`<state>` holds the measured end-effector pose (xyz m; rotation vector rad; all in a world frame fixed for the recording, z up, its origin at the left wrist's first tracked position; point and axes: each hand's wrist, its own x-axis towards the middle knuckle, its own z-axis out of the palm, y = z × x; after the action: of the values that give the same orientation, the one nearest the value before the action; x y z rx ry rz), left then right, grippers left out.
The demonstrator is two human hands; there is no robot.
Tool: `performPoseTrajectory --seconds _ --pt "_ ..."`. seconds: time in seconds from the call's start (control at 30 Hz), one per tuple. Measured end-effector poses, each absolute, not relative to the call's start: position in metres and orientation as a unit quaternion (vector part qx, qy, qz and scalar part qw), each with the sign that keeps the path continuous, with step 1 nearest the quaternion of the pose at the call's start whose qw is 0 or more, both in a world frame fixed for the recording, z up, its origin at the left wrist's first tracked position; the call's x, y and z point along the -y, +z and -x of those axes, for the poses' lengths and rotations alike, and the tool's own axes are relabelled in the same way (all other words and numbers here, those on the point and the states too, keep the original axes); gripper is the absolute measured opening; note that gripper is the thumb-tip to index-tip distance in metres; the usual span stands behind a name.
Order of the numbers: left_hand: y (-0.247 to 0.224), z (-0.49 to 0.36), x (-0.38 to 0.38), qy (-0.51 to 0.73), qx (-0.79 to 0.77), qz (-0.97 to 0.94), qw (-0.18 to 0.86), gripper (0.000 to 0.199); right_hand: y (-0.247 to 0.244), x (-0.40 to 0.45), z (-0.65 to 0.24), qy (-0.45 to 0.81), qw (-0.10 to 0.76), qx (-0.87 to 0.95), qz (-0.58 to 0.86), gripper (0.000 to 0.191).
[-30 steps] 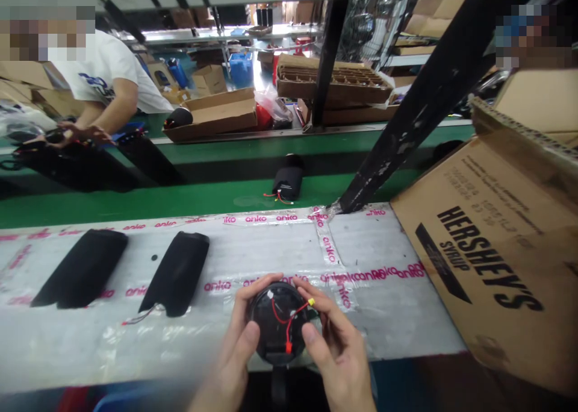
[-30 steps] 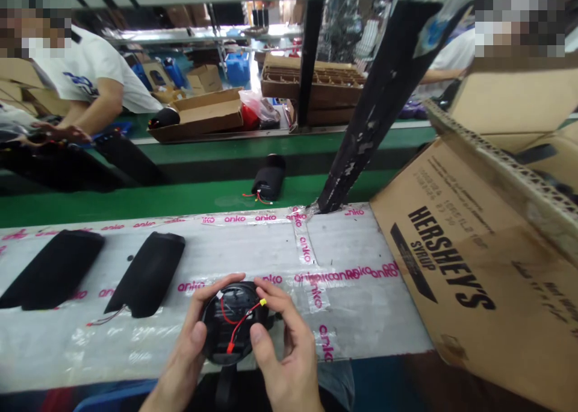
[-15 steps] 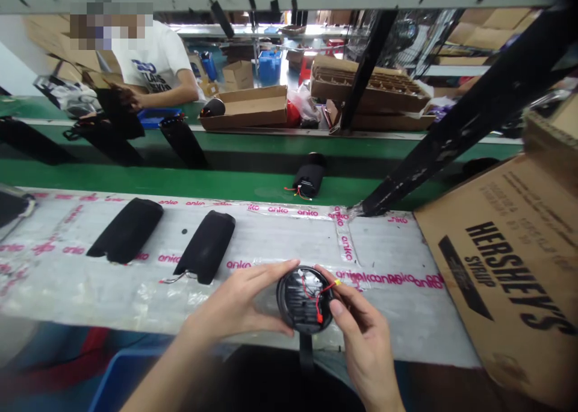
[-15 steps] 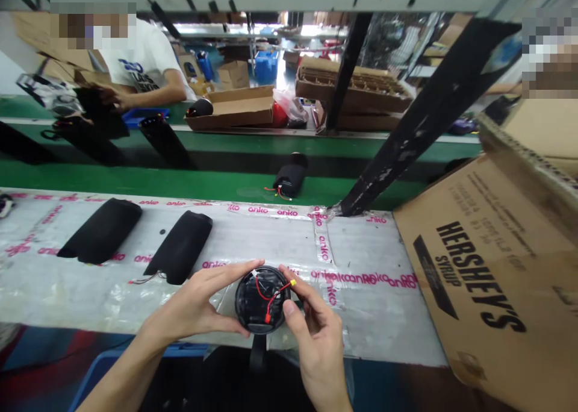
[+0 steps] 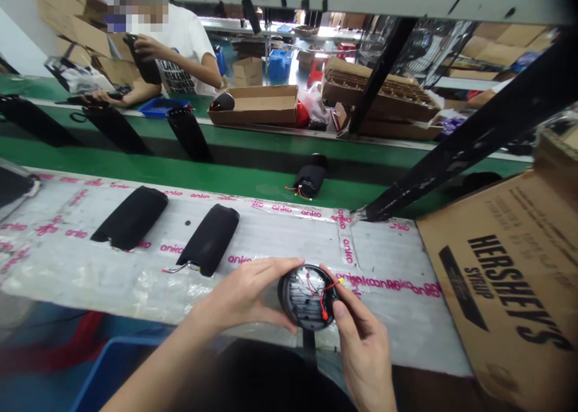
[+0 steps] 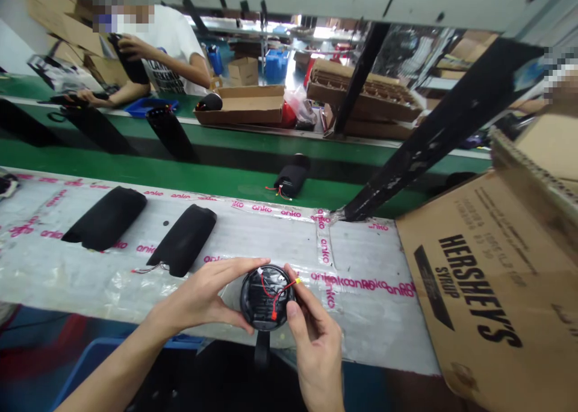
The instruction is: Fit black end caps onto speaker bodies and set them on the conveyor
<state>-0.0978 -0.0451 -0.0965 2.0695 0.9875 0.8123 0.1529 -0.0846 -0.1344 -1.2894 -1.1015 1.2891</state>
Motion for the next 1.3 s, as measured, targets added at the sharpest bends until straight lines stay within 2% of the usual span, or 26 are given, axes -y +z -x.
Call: performPoseTrajectory --seconds 0.1,0.17,0.23,0.27,0.4,0.5,0.6,0.67,0.77,0.9,1.1,1.3 --pt "-0.102 0.084 0.057 0.351 -0.365 -0.720 0.475 0.102 -0.126 0.084 -0.149 0.521 0.484 0.468 0.525 0.035" --pt "-0.108 0.066 0.065 0.414 -0.376 -0.643 0.524 0.085 -0.120 0.084 -0.145 0.514 0.498 0.467 0.520 0.031" --pt "-0.116 0.043 0.070 0.502 -0.417 -0.561 0.509 0.060 -0.117 0.084 -0.142 0.509 0.510 0.464 0.516 0.030" --pt "-0.120 0.032 0.072 0.543 -0.436 -0.525 0.490 0.054 -0.117 0.084 -0.141 0.507 0.512 0.465 0.515 0.030" --pt "-0.130 0.008 0.074 0.619 -0.447 -0.453 0.460 0.048 -0.120 0.086 -0.146 0.507 0.509 0.483 0.501 0.031" --pt "-0.129 0.011 0.075 0.605 -0.463 -0.454 0.462 0.048 -0.126 0.083 -0.164 0.521 0.482 0.557 0.431 0.043" --pt "-0.123 0.016 0.075 0.570 -0.478 -0.487 0.458 0.051 -0.132 0.072 -0.183 0.509 0.419 0.645 0.386 0.069" --pt "-0.120 0.017 0.075 0.557 -0.488 -0.490 0.461 0.052 -0.135 0.065 -0.190 0.491 0.404 0.674 0.377 0.079" --pt "-0.118 0.014 0.075 0.553 -0.504 -0.473 0.465 0.052 -0.135 0.060 -0.189 0.474 0.425 0.679 0.367 0.081" --pt "-0.119 0.013 0.075 0.560 -0.497 -0.474 0.464 0.049 -0.128 0.060 -0.182 0.510 0.423 0.639 0.390 0.086" --pt "-0.121 0.019 0.073 0.542 -0.489 -0.496 0.471 0.050 -0.127 0.046 -0.182 0.571 0.429 0.583 0.386 0.064" --pt "-0.122 0.015 0.075 0.555 -0.483 -0.489 0.468 0.050 -0.146 0.049 -0.184 0.550 0.447 0.601 0.370 0.077"
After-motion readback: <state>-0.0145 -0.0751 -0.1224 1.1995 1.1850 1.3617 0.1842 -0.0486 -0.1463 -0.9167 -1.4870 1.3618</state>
